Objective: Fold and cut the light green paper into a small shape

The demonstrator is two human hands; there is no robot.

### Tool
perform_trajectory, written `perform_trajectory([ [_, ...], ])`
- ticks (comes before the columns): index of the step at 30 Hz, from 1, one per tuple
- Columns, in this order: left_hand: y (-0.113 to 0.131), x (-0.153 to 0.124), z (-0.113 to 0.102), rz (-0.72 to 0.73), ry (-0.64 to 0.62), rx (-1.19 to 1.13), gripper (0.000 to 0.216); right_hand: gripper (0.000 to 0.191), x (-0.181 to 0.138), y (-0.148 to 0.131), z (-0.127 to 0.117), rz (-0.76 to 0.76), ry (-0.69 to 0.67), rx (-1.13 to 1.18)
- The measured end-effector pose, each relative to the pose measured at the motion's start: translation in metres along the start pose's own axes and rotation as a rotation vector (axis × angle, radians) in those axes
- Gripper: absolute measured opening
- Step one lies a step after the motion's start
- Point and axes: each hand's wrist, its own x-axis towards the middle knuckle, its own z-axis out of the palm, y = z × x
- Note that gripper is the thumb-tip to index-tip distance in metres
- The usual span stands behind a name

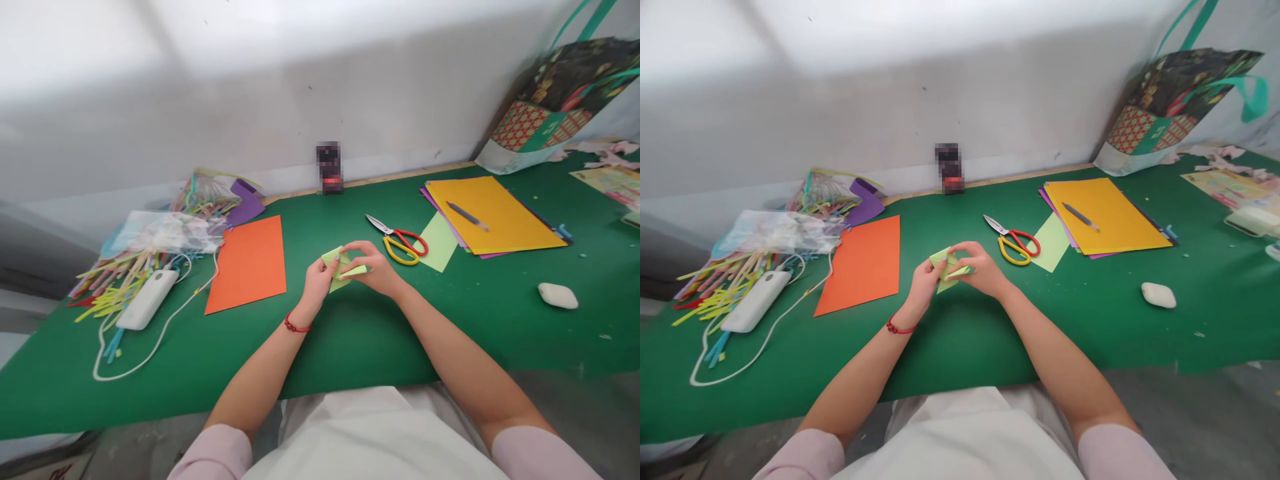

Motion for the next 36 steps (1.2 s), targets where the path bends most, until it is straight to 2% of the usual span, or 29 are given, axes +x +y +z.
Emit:
perform_trajectory([
  [4,0.000,-0.002,0.003,-0.015,0.019,-0.056,0.042,0.015,0.000,-0.002,0.010,0.124,0.098,0.100],
  [11,-0.003,-0.002,0.006,0.029,0.132,-0.025,0.039,0.034,0.001,-0.010,0.030,0.358,0.233,0.365],
  [18,-0.008,-0.003,0.011,0.056,0.163,-0.078,0.037,0.035,0.003,-0.018,0.040,0.527,0.394,0.371],
  [23,-0.005,-0.005,0.011,0.001,0.082,-0.173,0.048,0.042,0.002,-0.018,0.039,0.523,0.457,0.477],
  [29,-0.009,-0.002,0.009,-0.070,-0.043,-0.221,0.049,0.044,0.001,-0.013,0.034,0.566,0.498,0.418],
  [36,-0.011,0.000,0.008,-0.089,-0.079,-0.173,0.046,0.046,0.001,-0.008,0.031,0.575,0.474,0.427],
])
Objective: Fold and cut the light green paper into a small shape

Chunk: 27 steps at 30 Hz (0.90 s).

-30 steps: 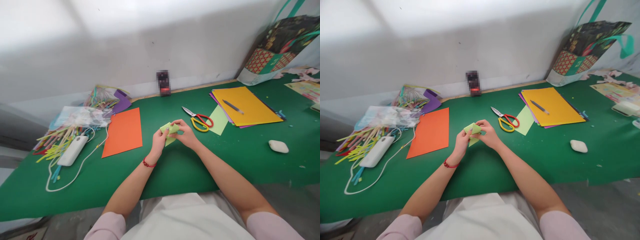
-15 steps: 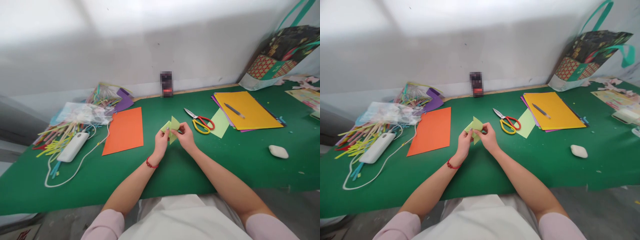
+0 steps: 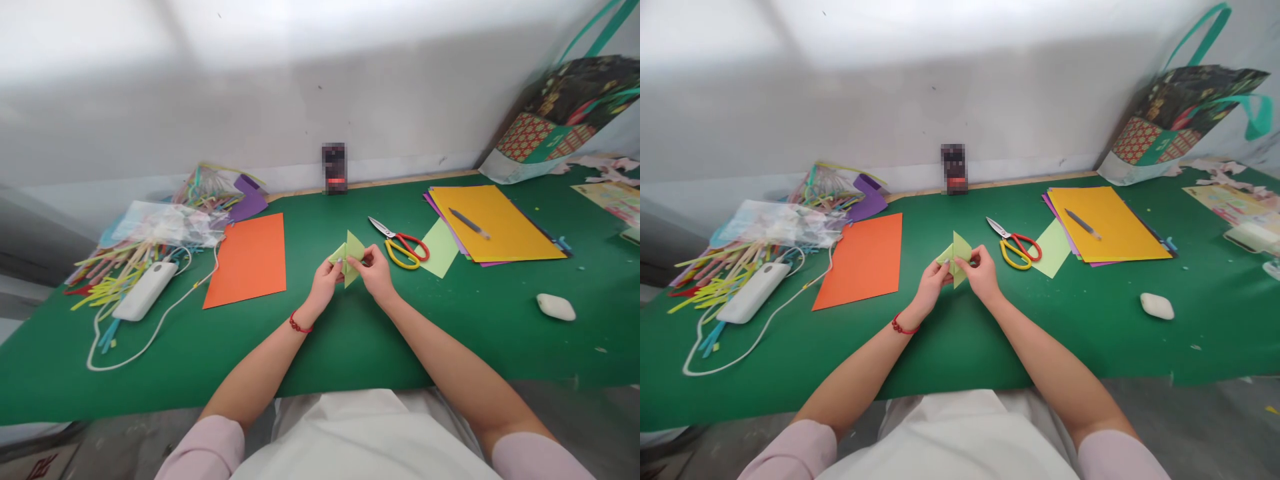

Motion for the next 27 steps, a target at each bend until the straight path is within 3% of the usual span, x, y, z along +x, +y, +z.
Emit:
perform_trajectory([
  [10,0.002,0.000,0.002,0.021,0.031,0.025,0.044,0.044,-0.003,0.006,0.007,-0.040,0.099,-0.029],
  [20,0.007,0.000,-0.003,-0.028,0.007,-0.003,0.048,0.035,0.003,0.003,-0.004,-0.040,-0.142,-0.051],
  [27,0.005,0.002,-0.004,-0.033,-0.014,-0.005,0.046,0.027,0.005,0.002,-0.008,-0.057,-0.184,-0.070],
])
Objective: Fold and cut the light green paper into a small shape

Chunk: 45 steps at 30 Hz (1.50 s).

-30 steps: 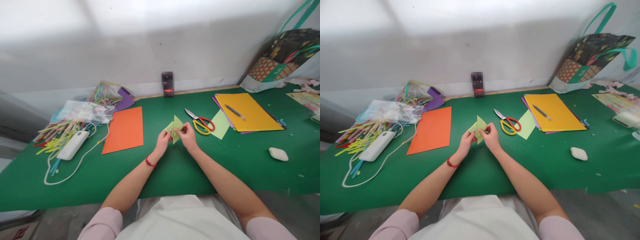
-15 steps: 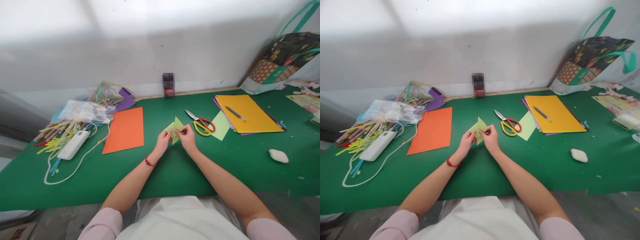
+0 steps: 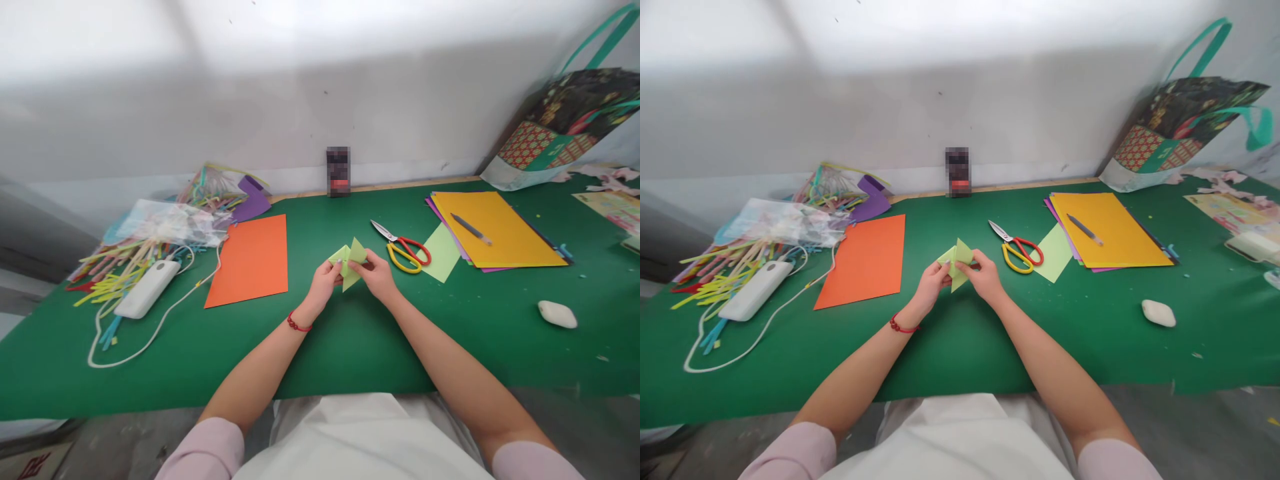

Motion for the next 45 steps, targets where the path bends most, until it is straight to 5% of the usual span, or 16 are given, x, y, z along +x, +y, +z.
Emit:
perform_trajectory([
  [10,-0.002,0.000,0.000,0.013,-0.041,0.025,0.045,0.027,0.002,-0.001,-0.004,0.062,-0.027,0.090],
  [19,0.002,0.003,-0.003,0.041,0.052,0.000,0.040,0.019,0.003,-0.002,-0.006,-0.057,-0.048,-0.048],
  [39,-0.008,0.008,-0.002,-0.049,-0.002,-0.039,0.044,0.028,0.008,-0.006,-0.010,0.047,-0.128,-0.029],
  [45,-0.008,0.011,-0.007,-0.035,0.087,-0.042,0.038,0.023,0.006,-0.001,-0.007,-0.021,-0.100,-0.118],
])
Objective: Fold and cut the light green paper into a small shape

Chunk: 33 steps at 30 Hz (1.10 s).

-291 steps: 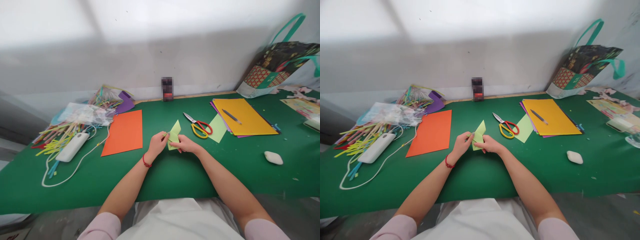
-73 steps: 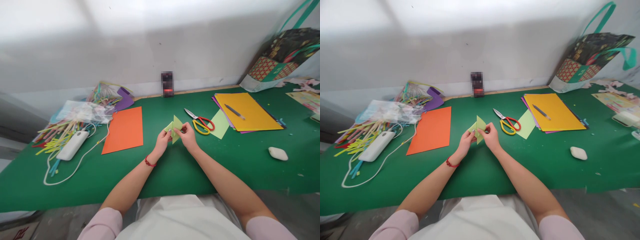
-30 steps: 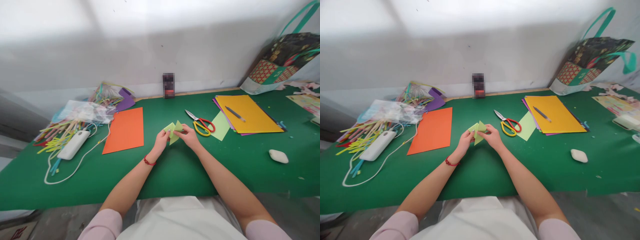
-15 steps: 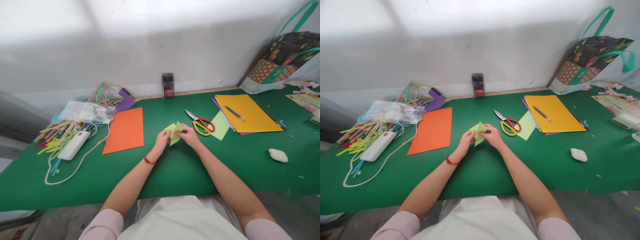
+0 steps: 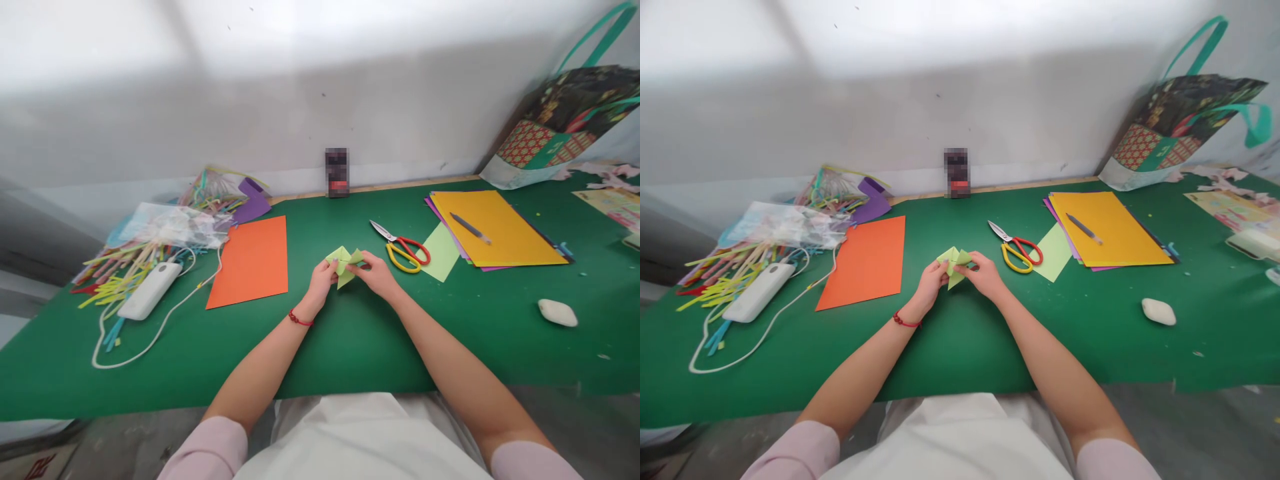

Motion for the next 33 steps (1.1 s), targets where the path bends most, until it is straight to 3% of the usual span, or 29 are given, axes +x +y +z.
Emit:
perform_trajectory([
  [13,-0.001,0.001,-0.001,-0.012,-0.004,-0.026,0.036,0.022,0.002,0.007,0.002,0.157,-0.049,0.193],
  [24,-0.003,0.004,0.001,-0.055,-0.013,-0.003,0.037,0.032,0.009,0.011,-0.002,0.202,-0.094,0.133],
  [28,-0.002,0.006,0.000,-0.068,0.012,-0.020,0.033,0.033,0.006,0.011,0.003,0.249,-0.050,0.163],
  [33,-0.001,0.009,-0.002,-0.071,0.021,-0.009,0.029,0.032,0.003,0.013,0.008,0.196,0.036,0.209],
])
